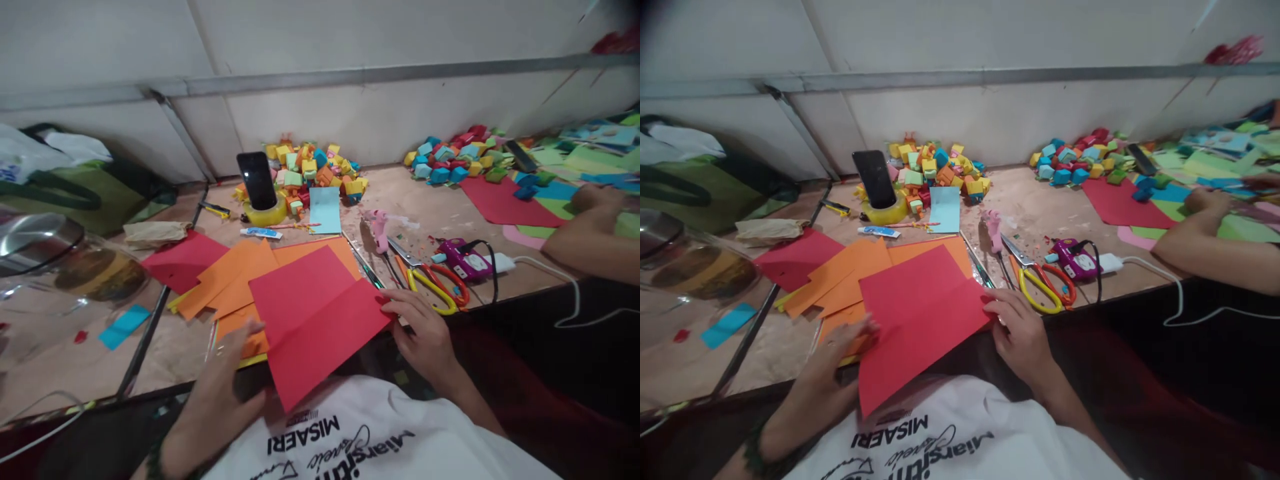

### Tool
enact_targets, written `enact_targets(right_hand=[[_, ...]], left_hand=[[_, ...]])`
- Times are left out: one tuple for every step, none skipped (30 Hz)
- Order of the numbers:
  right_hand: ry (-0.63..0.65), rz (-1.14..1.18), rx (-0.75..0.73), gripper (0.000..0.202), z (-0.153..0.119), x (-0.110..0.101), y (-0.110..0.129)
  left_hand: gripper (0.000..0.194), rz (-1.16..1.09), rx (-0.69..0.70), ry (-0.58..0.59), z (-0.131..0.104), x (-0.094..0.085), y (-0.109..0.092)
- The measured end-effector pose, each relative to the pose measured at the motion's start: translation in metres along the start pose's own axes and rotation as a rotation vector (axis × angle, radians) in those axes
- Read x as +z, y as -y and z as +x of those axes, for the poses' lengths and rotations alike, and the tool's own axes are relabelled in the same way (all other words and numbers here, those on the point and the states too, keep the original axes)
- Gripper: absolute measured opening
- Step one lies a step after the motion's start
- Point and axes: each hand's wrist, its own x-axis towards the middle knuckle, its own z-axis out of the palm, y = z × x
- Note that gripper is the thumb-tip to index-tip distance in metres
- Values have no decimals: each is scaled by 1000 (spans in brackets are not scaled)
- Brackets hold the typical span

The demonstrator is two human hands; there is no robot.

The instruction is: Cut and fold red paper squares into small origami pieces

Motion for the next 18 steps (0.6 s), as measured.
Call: enact_targets(right_hand=[[1,-22,-2,29,-1,-3,0],[8,-49,-9,29,-2,-6,0],[31,-76,-20,30,-2,-10,0],[63,-102,-37,33,-2,-14,0],[96,-125,-57,37,-1,-18,-1],[118,-141,-79,40,0,-23,-1],[122,-146,-102,40,2,-27,0],[100,-137,-123,37,4,-31,1],[61,-106,-135,32,7,-33,1],[20,-49,-130,27,11,-33,2],[-10,29,-98,23,14,-32,3],[-29,115,-42,21,18,-27,3],[-38,190,35,23,21,-20,2],[-34,248,130,30,24,-11,0],[-30,263,213,39,27,0,-3],[-3,241,281,49,29,11,-6],[47,194,324,57,31,21,-8],[82,127,337,62,32,30,-9]], left_hand=[[48,-23,61,25,13,11,-5],[39,-45,132,37,25,20,-10],[37,-64,173,22,35,27,-16],[39,-60,226,1,43,30,-22],[41,-45,294,-33,48,30,-28],[43,-27,360,-88,51,27,-33],[44,-11,418,-147,53,23,-36],[45,-2,456,-202,53,18,-36],[44,-4,460,-247,53,13,-34],[42,-14,422,-265,52,9,-30],[38,-30,350,-257,51,7,-25],[34,-52,241,-234,51,6,-18],[29,-72,124,-186,51,8,-10],[28,-95,30,-109,52,11,-3],[30,-111,-54,-79,53,15,2],[34,-107,-102,-68,54,19,6],[41,-90,-153,-76,57,22,8],[49,-51,-220,-110,59,25,8]])
